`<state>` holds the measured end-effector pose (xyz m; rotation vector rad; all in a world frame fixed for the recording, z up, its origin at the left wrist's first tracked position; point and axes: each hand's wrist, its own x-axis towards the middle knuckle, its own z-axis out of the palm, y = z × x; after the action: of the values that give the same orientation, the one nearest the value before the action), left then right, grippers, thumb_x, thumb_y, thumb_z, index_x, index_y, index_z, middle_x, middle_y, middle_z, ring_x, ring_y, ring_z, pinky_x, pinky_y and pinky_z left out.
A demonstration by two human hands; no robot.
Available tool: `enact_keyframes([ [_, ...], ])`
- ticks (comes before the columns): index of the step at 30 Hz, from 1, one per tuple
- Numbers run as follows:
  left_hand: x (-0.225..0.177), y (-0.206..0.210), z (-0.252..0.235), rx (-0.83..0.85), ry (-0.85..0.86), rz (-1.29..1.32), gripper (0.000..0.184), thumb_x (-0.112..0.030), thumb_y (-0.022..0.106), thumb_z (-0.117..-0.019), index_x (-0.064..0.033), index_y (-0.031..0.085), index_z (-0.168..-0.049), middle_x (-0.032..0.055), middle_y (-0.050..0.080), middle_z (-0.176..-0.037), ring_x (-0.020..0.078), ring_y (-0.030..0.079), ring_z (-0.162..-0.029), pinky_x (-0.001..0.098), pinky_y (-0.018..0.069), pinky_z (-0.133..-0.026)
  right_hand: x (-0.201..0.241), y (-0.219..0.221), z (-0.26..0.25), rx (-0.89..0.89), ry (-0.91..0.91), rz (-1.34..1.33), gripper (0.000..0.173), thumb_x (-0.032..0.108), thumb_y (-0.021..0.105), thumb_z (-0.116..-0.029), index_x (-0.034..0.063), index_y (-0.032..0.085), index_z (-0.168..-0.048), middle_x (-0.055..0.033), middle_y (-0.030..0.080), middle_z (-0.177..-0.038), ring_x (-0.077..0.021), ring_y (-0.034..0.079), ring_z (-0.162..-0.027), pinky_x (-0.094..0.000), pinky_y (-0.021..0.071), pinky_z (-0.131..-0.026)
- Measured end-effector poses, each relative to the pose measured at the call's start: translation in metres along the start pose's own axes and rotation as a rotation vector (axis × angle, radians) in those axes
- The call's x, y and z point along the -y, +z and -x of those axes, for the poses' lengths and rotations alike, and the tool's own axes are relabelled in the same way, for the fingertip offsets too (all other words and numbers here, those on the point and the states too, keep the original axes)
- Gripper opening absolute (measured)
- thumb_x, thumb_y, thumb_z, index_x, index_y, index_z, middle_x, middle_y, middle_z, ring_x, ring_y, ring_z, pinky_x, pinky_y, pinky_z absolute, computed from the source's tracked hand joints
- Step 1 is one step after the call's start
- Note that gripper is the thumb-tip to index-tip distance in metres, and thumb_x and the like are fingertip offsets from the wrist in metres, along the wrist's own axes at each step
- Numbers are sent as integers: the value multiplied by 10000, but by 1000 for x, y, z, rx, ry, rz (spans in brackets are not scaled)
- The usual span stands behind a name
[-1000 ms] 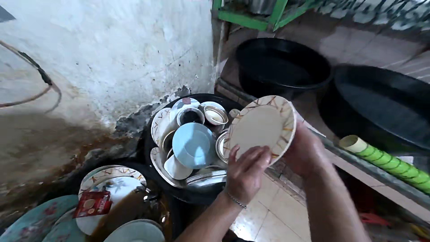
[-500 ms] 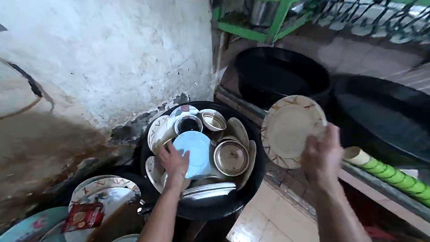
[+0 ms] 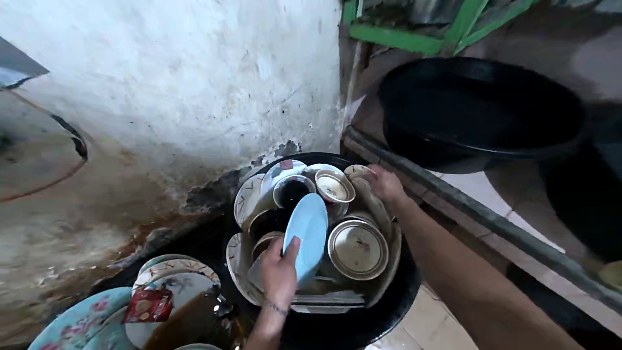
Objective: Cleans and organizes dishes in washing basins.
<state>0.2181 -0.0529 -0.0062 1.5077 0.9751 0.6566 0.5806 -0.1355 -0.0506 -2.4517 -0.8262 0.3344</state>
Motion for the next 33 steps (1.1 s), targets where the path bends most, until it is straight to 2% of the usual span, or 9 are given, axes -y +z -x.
enact_keyframes([
  [6,-21,31,81,29,524,70,165,-158,676,-974,-33,774,-1020,85,703,-1129,114,672,-1055,256,592,-910,9,-6,-2,201,-12,-42,690,593,347,-1073,62,499,-1485,-292,554,-1420,-485,530,-1323,-724,395,-1072],
  [10,-12,59,111,249,881,97,220,-165,632,-1019,-45,762,-1149,124,720,-1139,161,690,-1083,294,597,-952,42,-74,106,63,22,-758,723,640,180,-1067,140,542,-1444,-101,639,-1370,-280,642,-1208,-539,543,-952],
  [13,-10,76,129,442,899,249,248,-142,572,-1049,-2,741,-1164,174,703,-1149,202,685,-1097,311,583,-977,30,-119,202,57,-206,-1064,947,764,20,-970,142,666,-1274,-46,646,-1394,-242,590,-1309,-486,518,-1061],
  [16,-1,84,131,515,902,269,235,-93,557,-1036,12,741,-1138,179,714,-1130,208,701,-1066,318,595,-950,-11,-116,241,-137,-311,-1046,699,681,198,-1033,252,725,-870,20,742,-1174,-204,666,-1185,-426,560,-1011],
  [19,21,74,130,451,786,154,216,-97,626,-1023,8,707,-1193,155,724,-1147,183,718,-1059,315,615,-930,-34,-74,251,-209,-236,-974,427,514,488,-1017,239,717,-784,40,758,-967,-142,713,-928,-355,601,-821],
  [23,72,50,131,258,733,-321,271,-152,623,-1010,-107,729,-1256,106,743,-1127,202,726,-1028,388,600,-941,-30,6,250,-277,-41,-777,332,175,429,-989,85,702,-822,-17,732,-1029,-113,671,-953,-333,571,-844],
  [25,96,39,125,96,812,-628,275,-170,656,-971,-243,746,-1221,60,723,-1193,250,678,-1135,556,492,-1029,-38,39,250,-280,-88,-620,272,130,489,-931,27,669,-1105,-116,591,-1361,-220,541,-1295,-432,478,-1066],
  [28,113,17,112,111,810,-925,566,-30,744,-825,-350,716,-1291,27,603,-1480,365,518,-1405,789,332,-1060,-34,60,258,-190,-109,-315,647,35,556,-893,2,403,-1521,-225,332,-1619,-346,342,-1500,-541,366,-1188],
  [33,86,-26,102,333,569,-519,414,-224,690,-973,-270,676,-1383,85,483,-1580,268,384,-1509,581,276,-1250,28,44,280,-319,-231,-93,452,42,561,-951,-74,539,-1387,-326,502,-1441,-456,481,-1366,-570,420,-1135],
])
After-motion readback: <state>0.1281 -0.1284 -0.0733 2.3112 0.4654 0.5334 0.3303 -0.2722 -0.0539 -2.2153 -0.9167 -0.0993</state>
